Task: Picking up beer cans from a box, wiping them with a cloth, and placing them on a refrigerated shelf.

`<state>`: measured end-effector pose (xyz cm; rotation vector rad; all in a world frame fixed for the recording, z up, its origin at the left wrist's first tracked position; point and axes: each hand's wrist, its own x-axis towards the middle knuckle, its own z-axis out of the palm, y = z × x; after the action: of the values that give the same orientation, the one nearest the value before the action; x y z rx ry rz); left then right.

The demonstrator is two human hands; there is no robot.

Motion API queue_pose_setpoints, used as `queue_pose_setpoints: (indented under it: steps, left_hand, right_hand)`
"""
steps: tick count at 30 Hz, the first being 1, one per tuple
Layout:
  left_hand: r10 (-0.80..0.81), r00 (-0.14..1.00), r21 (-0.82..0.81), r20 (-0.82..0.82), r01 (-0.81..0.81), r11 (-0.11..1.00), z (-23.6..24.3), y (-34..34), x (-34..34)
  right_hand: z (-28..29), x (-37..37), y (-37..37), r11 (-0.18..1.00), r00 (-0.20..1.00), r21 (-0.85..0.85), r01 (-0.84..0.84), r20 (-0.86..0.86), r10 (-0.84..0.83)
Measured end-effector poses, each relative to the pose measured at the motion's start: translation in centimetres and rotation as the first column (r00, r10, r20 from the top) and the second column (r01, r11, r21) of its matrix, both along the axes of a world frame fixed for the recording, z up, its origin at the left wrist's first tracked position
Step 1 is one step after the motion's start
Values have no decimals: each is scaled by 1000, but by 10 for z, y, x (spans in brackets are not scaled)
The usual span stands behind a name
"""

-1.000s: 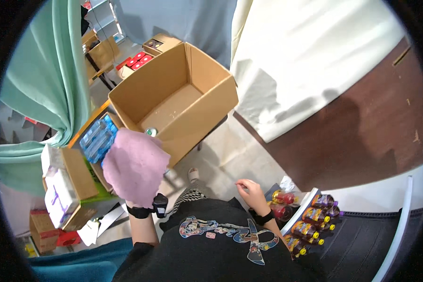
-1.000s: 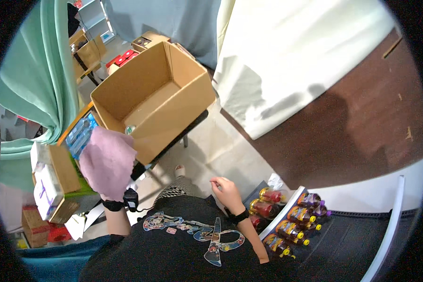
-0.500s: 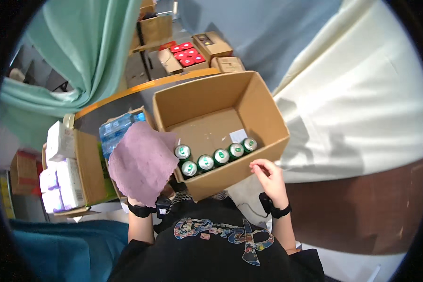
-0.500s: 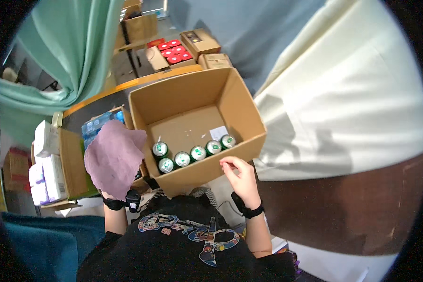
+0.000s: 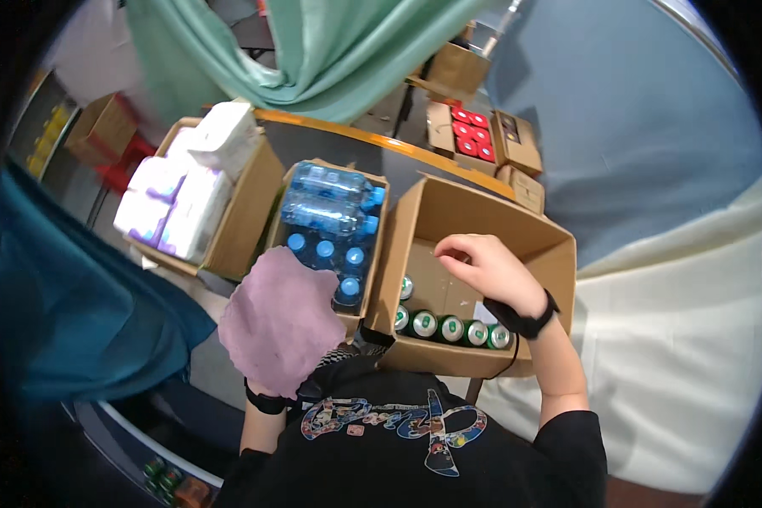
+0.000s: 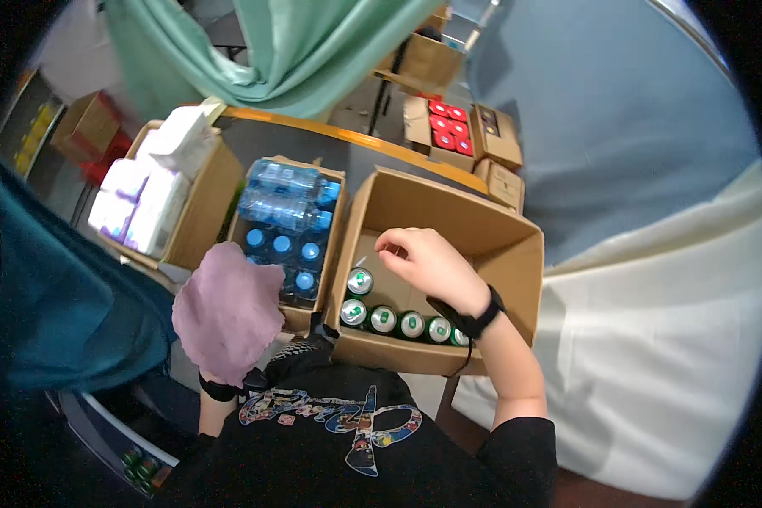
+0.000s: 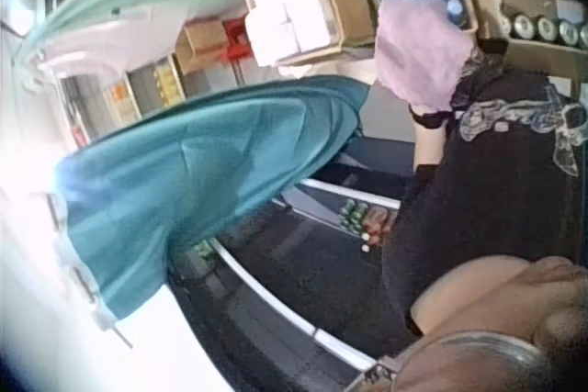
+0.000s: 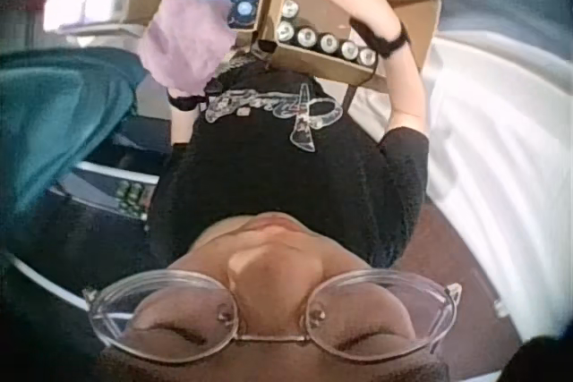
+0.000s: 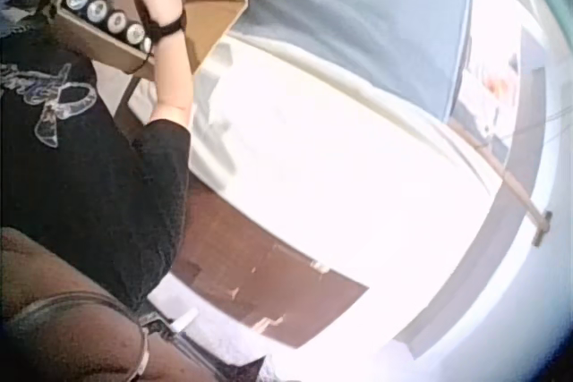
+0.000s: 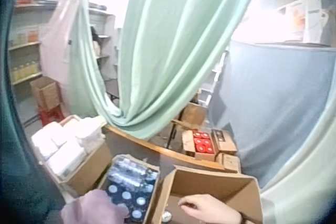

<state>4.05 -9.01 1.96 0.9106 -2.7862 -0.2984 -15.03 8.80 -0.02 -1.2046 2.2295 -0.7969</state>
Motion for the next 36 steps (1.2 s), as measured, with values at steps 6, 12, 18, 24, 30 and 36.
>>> queue_pose_setpoints:
  steps: [6, 12, 18, 24, 30, 36]
  left_hand:
    - [180, 983, -3, -48, -180, 984, -3, 20, 32]
    - [218, 971, -19, -95, -220, 975, -6, 53, 44]
    - [108, 969, -32, -224, -118, 992, -21, 90, 33]
    - [-39, 940, -105, -339, 4, 995, -26, 130, 17]
    - [-190, 929, -119, -318, 159, 980, -21, 150, 35]
    - [88, 838, 400, -538, 162, 902, -53, 185, 51]
  right_hand:
    - [-179, -29, -20, 909, 968, 349, -227, -19, 249]
    - [-259, -15, -26, 922, 968, 314, -225, 184, 174]
    - [-189, -39, -8, 927, 964, 370, -59, 261, -42]
    - [-85, -53, 48, 997, 945, -3, 80, 319, -75]
    - [-18, 2, 107, 929, 526, -307, 209, 836, 158]
    - [-24, 88, 135, 914, 530, -327, 242, 833, 158]
